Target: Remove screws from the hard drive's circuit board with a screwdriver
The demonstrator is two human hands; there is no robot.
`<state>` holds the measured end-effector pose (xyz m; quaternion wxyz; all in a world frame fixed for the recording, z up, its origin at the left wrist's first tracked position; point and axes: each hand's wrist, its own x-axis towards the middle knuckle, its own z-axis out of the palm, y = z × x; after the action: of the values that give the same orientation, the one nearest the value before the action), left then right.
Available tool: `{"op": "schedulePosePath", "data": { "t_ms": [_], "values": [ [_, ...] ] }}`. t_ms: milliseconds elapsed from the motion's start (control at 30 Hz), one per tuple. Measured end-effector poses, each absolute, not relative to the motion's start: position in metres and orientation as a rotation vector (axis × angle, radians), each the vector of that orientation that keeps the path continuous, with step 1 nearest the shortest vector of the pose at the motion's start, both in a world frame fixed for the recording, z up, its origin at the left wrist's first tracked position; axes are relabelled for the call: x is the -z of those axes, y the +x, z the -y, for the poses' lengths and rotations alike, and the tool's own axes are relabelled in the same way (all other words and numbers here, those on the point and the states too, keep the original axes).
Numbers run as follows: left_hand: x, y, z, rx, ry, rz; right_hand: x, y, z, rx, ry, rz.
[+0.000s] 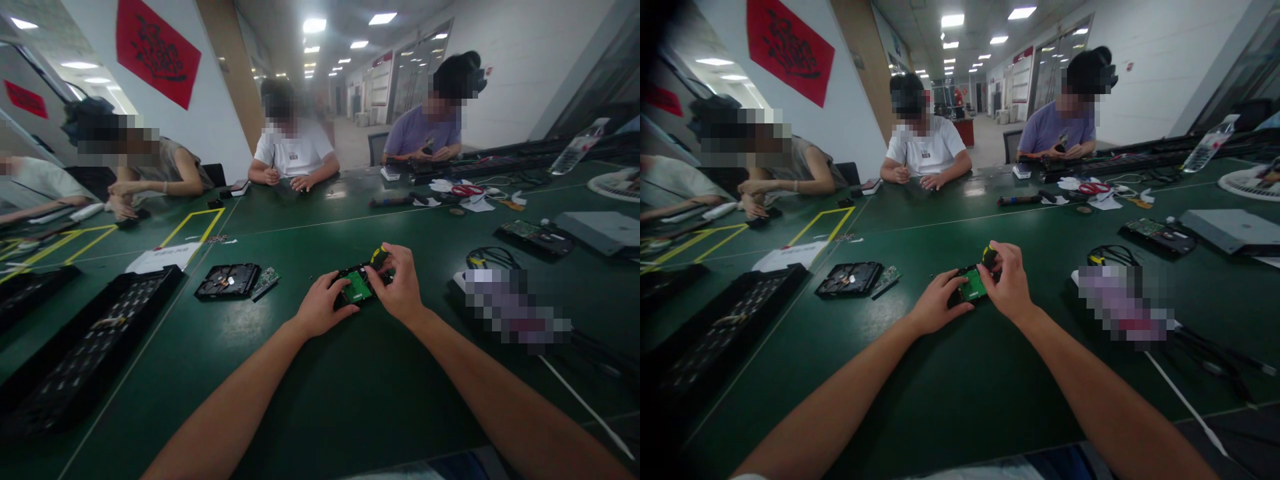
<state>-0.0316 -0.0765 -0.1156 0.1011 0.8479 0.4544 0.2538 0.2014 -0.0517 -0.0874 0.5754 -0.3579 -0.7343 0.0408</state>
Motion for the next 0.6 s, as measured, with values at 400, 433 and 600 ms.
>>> {"op": "schedulePosePath", "data": {
  "t_ms": [400, 433, 600],
  "values": [
    [0.1135, -0.0309, 0.0771, -0.716, 2.502, -1.356, 0.0854, 0.2007, 0.0531, -0.060, -0.830, 1.722],
    [0.1136, -0.0308, 0.0771, -0.715, 2.503, -1.357, 0.0852, 0.2008, 0.0531, -0.063, -0.827, 1.725],
    [0.1135, -0.0306, 0.0774, -0.718, 2.508, -1.357, 0.0830, 0.2010, 0.0532, -0.073, -0.796, 1.761]
  ]
}}
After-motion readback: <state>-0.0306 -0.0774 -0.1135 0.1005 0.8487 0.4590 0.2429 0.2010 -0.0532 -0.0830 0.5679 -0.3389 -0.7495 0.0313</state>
